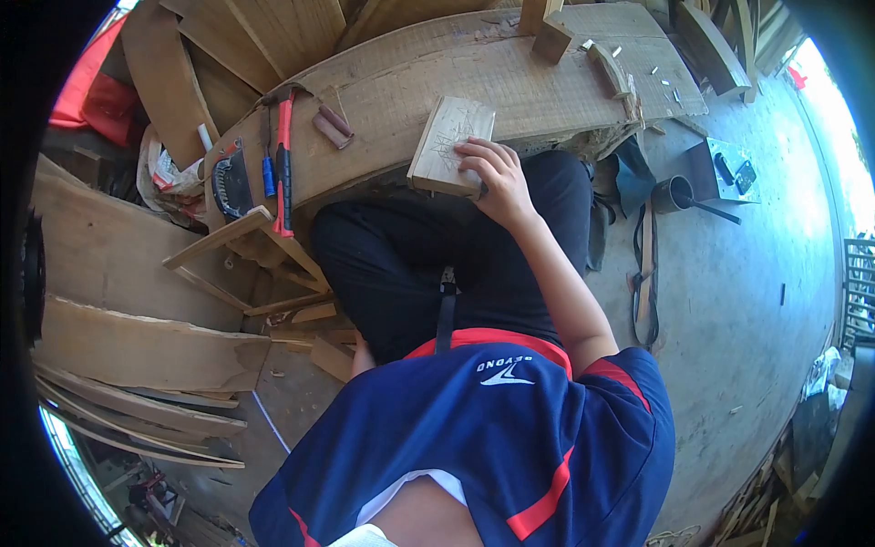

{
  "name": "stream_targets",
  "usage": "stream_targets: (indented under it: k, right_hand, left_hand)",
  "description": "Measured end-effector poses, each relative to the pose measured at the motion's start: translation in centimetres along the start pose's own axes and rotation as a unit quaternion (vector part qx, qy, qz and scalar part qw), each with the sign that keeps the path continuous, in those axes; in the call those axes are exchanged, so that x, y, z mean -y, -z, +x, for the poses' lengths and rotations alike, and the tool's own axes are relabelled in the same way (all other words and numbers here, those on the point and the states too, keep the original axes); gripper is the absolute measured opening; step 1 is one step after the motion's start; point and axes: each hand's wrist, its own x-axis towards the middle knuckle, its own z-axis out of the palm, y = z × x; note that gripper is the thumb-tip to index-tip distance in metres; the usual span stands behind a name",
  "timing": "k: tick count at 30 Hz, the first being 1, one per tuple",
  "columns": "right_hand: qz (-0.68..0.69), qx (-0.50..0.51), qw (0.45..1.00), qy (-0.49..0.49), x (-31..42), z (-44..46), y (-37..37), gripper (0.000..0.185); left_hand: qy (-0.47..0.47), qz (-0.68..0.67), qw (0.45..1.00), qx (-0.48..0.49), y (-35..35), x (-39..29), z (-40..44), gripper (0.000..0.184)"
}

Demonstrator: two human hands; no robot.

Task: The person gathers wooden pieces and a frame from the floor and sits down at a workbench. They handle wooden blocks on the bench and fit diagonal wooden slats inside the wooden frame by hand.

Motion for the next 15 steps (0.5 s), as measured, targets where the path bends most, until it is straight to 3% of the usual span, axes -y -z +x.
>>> stream_targets:
  k: [15]
  right_hand:
    - [-0.003,0.0,1.0,0.001,0.14,-0.07,-0.05,0.04]
  left_hand:
    - [-0.015,0.0,1.0,-0.014,0.27,-0.2,0.17,0.036]
